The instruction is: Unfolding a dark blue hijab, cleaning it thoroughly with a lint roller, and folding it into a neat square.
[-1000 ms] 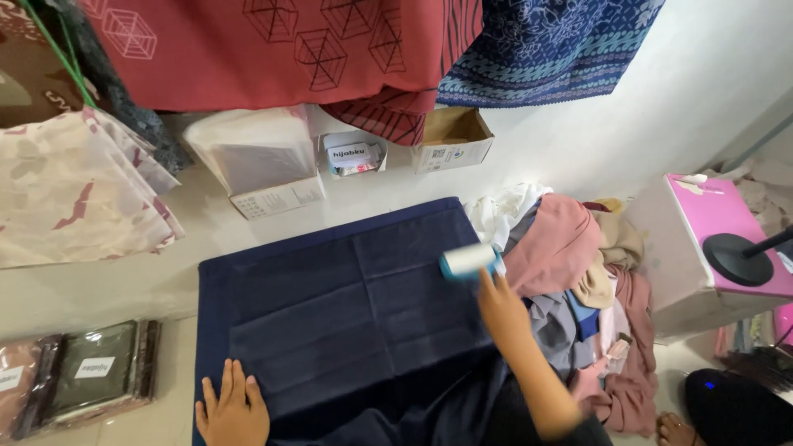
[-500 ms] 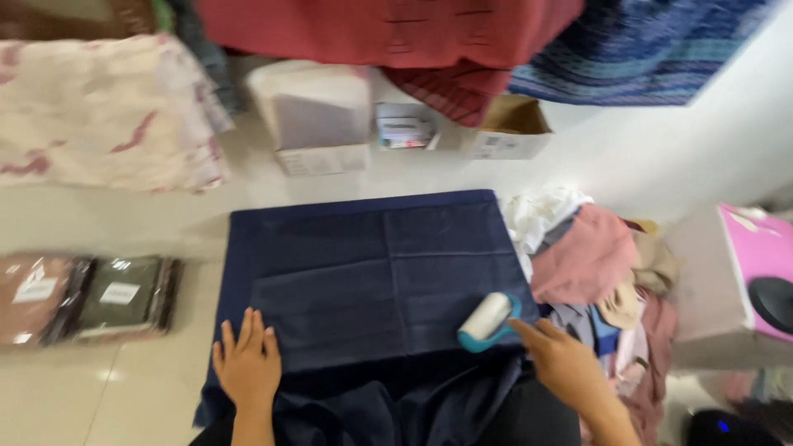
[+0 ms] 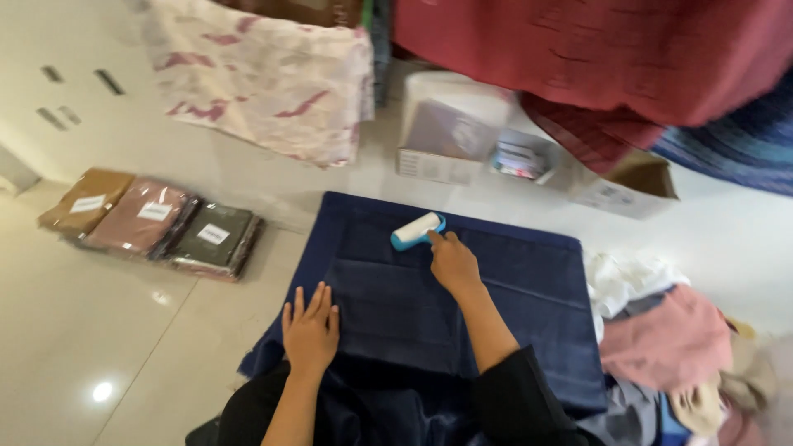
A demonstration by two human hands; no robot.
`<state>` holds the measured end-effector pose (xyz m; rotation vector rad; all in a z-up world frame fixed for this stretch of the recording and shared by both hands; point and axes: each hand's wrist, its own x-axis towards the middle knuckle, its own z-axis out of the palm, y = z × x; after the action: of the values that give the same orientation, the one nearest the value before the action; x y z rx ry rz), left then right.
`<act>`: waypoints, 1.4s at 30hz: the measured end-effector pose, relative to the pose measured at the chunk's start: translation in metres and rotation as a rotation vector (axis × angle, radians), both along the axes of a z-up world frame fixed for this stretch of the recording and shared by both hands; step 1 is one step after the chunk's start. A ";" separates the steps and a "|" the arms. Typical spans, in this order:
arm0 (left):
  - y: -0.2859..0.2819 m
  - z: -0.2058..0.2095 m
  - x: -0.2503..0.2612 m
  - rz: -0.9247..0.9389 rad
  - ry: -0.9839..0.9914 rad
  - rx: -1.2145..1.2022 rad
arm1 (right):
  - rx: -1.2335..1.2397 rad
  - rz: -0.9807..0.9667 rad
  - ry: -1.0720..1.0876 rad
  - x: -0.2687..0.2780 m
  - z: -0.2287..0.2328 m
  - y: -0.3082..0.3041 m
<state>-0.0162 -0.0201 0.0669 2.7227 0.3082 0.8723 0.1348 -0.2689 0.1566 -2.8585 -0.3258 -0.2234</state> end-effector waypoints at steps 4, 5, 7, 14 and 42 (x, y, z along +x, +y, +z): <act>-0.001 0.009 -0.003 -0.013 0.053 -0.032 | 0.066 -0.006 0.070 0.010 -0.004 0.003; -0.001 0.008 -0.003 -0.007 0.054 -0.036 | 0.062 -0.001 0.070 0.002 -0.008 -0.011; -0.002 0.008 -0.003 -0.014 0.143 -0.045 | 0.111 0.108 -0.014 -0.014 -0.017 -0.043; 0.007 -0.056 0.014 -0.005 0.154 -0.030 | 0.010 -0.084 0.292 -0.154 0.039 -0.187; 0.004 -0.015 0.004 -0.049 0.172 -0.122 | -0.111 0.200 0.152 -0.010 -0.014 0.140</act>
<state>-0.0118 -0.0163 0.0517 2.6830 0.3160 0.5865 0.1251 -0.1286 0.1430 -2.9018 -0.6053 0.0513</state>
